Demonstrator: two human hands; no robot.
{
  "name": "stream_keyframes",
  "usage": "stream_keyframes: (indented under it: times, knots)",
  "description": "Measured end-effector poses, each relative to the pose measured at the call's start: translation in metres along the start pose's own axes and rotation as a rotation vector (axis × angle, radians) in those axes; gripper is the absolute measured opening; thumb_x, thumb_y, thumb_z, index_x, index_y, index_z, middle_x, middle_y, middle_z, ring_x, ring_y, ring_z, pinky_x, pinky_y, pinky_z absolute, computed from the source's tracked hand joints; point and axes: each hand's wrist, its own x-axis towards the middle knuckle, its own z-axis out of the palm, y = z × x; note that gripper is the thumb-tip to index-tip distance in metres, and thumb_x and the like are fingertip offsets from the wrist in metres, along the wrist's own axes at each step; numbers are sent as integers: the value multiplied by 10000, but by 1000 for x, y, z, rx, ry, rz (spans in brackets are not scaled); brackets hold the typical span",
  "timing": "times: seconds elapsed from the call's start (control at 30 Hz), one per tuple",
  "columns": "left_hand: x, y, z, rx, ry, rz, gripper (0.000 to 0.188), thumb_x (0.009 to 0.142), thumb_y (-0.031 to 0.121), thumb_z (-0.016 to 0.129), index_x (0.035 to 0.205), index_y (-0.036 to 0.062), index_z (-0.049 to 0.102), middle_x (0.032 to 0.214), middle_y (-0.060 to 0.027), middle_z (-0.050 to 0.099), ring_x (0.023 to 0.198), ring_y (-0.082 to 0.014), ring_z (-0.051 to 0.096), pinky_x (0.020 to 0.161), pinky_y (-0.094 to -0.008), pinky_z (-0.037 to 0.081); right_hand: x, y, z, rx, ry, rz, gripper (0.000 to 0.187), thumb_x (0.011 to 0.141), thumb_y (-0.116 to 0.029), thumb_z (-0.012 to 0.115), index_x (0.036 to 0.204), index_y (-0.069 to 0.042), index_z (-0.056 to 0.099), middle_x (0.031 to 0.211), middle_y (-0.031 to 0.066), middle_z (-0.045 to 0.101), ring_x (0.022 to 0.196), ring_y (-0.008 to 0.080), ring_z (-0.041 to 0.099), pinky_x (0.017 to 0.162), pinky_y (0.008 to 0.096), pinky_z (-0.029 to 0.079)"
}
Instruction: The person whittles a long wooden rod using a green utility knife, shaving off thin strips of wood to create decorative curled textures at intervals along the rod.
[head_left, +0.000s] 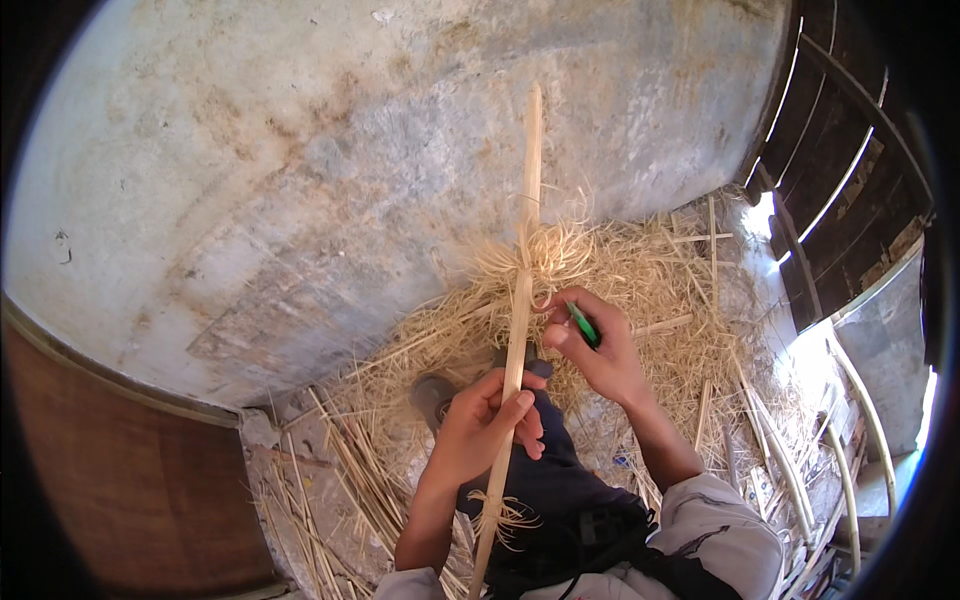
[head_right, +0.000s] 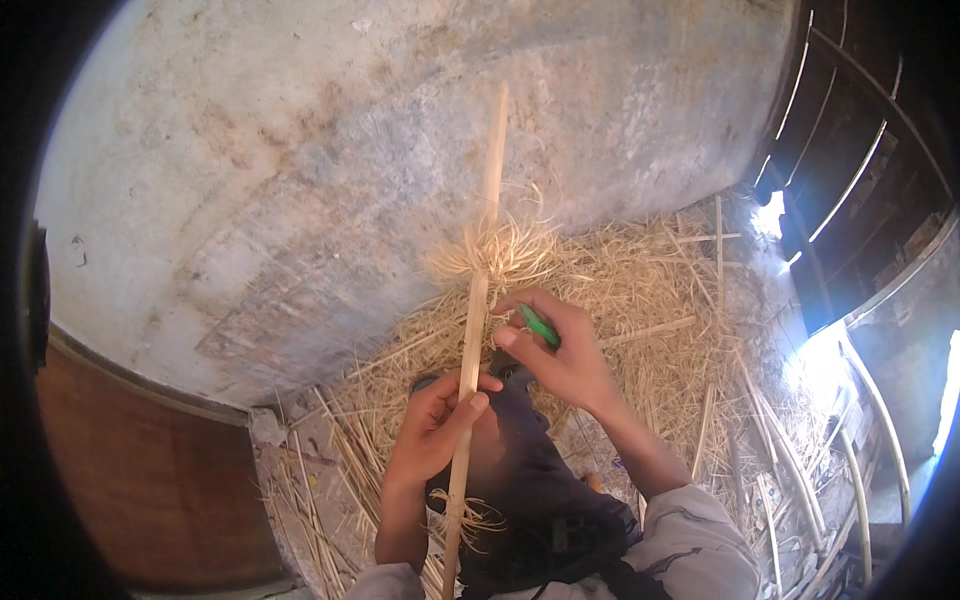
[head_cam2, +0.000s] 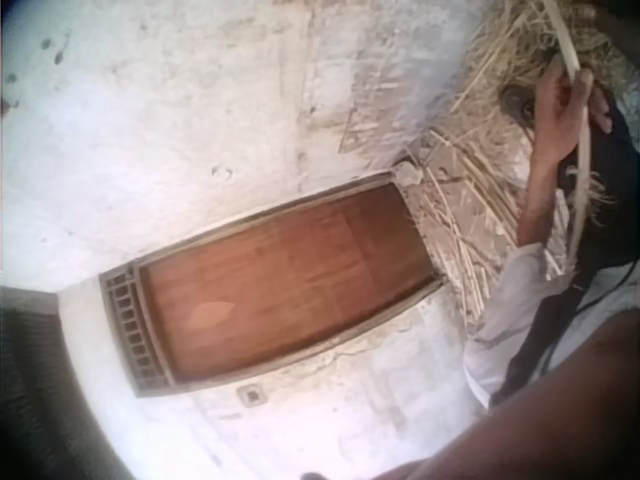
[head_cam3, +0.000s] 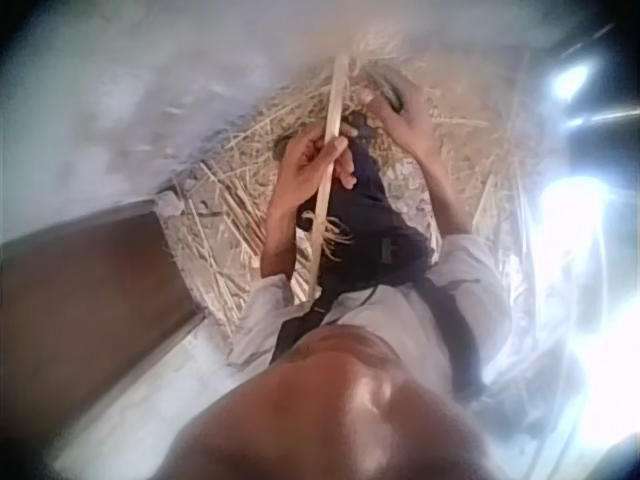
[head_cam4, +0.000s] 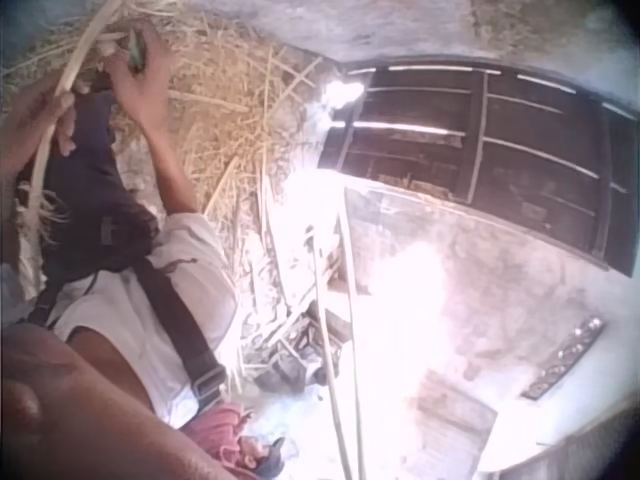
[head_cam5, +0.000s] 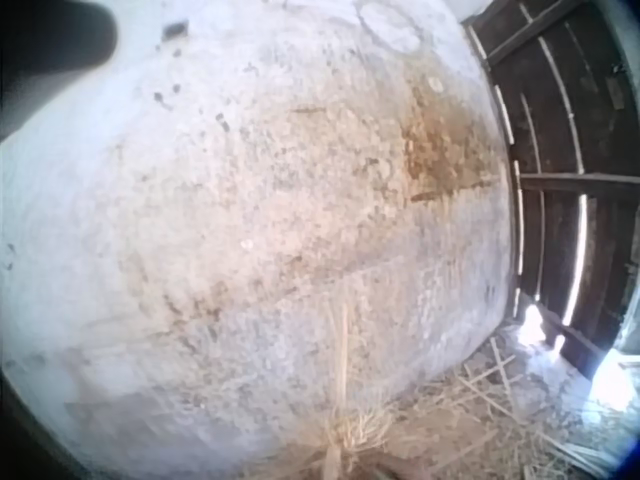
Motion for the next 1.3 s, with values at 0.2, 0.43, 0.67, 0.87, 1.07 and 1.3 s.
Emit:
stream_keyframes:
  times: [0.2, 0.43, 0.67, 0.87, 1.07, 1.3]
  knots:
    - [-5, -7, 7, -45, 33, -70, 227, 1113, 140, 554, 1287, -1, 593, 660, -11, 609, 507, -85, 574, 507, -271, 485, -9, -6, -7, -377, 9, -249, 328, 921, -246, 822, 1124, -12, 715, 947, 151, 735, 805, 304, 756, 677, 371, 567]
    - [-7, -11, 1, -21, -3, -51, 232, 1109, 155, 548, 1284, 7, 585, 692, -22, 590, 485, -106, 586, 512, -286, 559, -10, -4, -1, -455, 84, -270, 301, 902, -270, 843, 1046, -25, 745, 908, 118, 746, 758, 302, 750, 652, 373, 578]
    - [-9, -9, 4, -18, 52, -33, 223, 1120, 146, 529, 1272, -11, 576, 577, -14, 557, 429, -98, 535, 463, -287, 497, -17, -14, -4, -455, -88, -322, 280, 849, -255, 876, 1020, -63, 766, 880, 87, 742, 743, 278, 746, 636, 360, 570]
    - [-9, -9, 4, -33, 53, -27, 211, 1114, 148, 545, 1249, -6, 596, 595, -11, 565, 442, -97, 546, 468, -282, 501, -19, -2, -4, -420, -103, -349, 266, 853, -243, 871, 1015, -57, 770, 890, 92, 750, 744, 279, 747, 639, 362, 571]
    - [-11, -10, 5, -15, 58, -72, 202, 1099, 133, 566, 1252, 5, 600, 625, 2, 568, 464, -94, 563, 476, -280, 504, -10, -5, 1, -467, 74, -262, 254, 904, -238, 843, 1023, -29, 761, 887, 109, 753, 717, 251, 740, 625, 358, 562]
    - [-12, -12, 1, -3, 25, -66, 216, 1098, 155, 576, 1262, 16, 597, 666, -3, 581, 492, -92, 582, 510, -271, 536, -3, -8, 5, -458, 177, -217, 243, 935, -247, 819, 1012, -26, 752, 787, 97, 711, 644, 208, 678, 594, 349, 520]
